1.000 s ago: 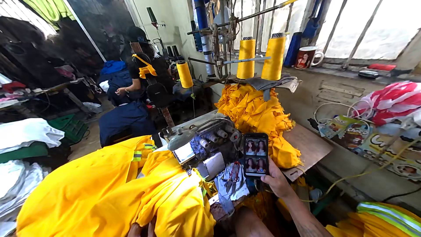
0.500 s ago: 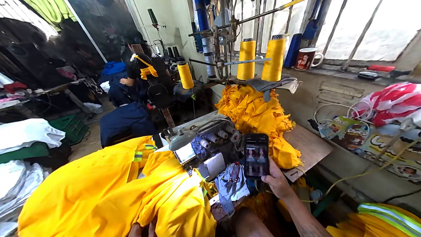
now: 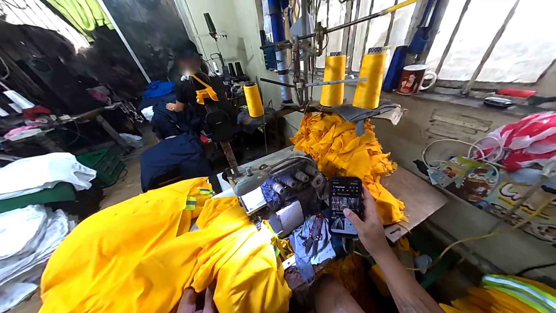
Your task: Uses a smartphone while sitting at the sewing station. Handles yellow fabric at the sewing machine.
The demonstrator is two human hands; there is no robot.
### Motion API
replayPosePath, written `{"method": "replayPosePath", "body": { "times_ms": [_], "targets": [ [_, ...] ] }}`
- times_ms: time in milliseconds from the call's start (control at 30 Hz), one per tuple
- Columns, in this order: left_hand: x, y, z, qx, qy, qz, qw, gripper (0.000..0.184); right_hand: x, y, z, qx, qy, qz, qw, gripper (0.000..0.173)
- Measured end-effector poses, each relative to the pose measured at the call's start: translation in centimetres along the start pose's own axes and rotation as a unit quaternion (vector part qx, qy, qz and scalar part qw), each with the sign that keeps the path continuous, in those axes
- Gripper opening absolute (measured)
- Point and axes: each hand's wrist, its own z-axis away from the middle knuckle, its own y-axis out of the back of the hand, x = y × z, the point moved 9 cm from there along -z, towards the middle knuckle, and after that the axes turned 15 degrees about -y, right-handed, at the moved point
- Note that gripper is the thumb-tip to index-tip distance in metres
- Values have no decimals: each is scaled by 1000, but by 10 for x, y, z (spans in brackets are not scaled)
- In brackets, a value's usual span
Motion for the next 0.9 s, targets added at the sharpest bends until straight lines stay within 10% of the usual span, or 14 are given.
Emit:
{"method": "replayPosePath", "body": {
  "times_ms": [900],
  "targets": [
    [1,1,0,8,-11,10,1000,21,2,31,17,87,26,20,996,71]
  ]
}}
